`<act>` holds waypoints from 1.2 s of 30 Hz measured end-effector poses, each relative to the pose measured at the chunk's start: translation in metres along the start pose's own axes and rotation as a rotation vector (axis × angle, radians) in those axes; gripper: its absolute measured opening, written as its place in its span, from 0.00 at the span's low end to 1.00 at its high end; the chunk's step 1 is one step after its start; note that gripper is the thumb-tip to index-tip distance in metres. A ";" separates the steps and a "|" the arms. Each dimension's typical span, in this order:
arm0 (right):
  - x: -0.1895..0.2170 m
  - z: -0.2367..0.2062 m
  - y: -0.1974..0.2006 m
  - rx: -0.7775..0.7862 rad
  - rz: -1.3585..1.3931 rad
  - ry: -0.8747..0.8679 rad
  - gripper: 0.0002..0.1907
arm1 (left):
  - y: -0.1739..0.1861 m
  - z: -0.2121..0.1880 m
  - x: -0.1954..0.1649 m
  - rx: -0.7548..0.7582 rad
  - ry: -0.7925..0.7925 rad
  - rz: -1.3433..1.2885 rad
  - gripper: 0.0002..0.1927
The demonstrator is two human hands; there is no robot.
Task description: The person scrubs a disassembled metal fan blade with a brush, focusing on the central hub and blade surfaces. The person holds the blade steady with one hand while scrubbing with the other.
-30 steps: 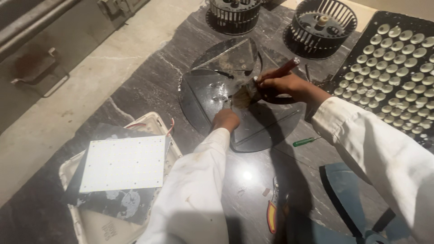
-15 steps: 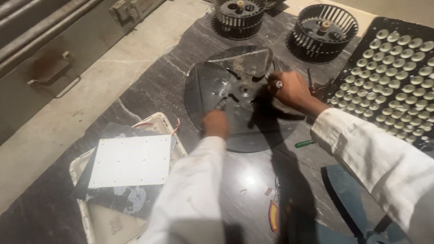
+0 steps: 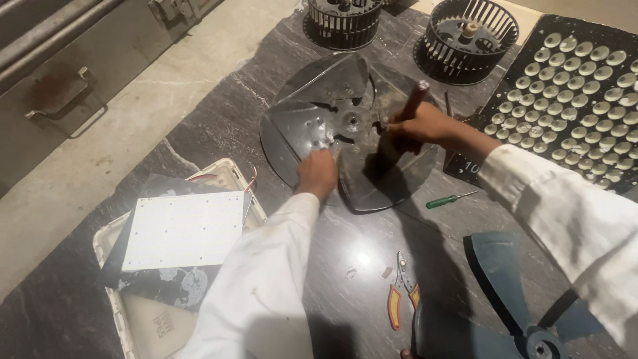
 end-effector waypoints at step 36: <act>-0.047 -0.077 -0.089 0.209 0.425 0.138 0.12 | -0.066 0.007 0.011 0.456 0.625 -1.167 0.19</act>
Point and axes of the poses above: each hand's wrist, its own z-axis towards the middle knuckle, its own y-axis out of the back of the hand, x = y × z, the point moved 3 cm from there along z, towards the middle knuckle, and after that the axes turned 14 degrees about z, right-handed, at the moved point
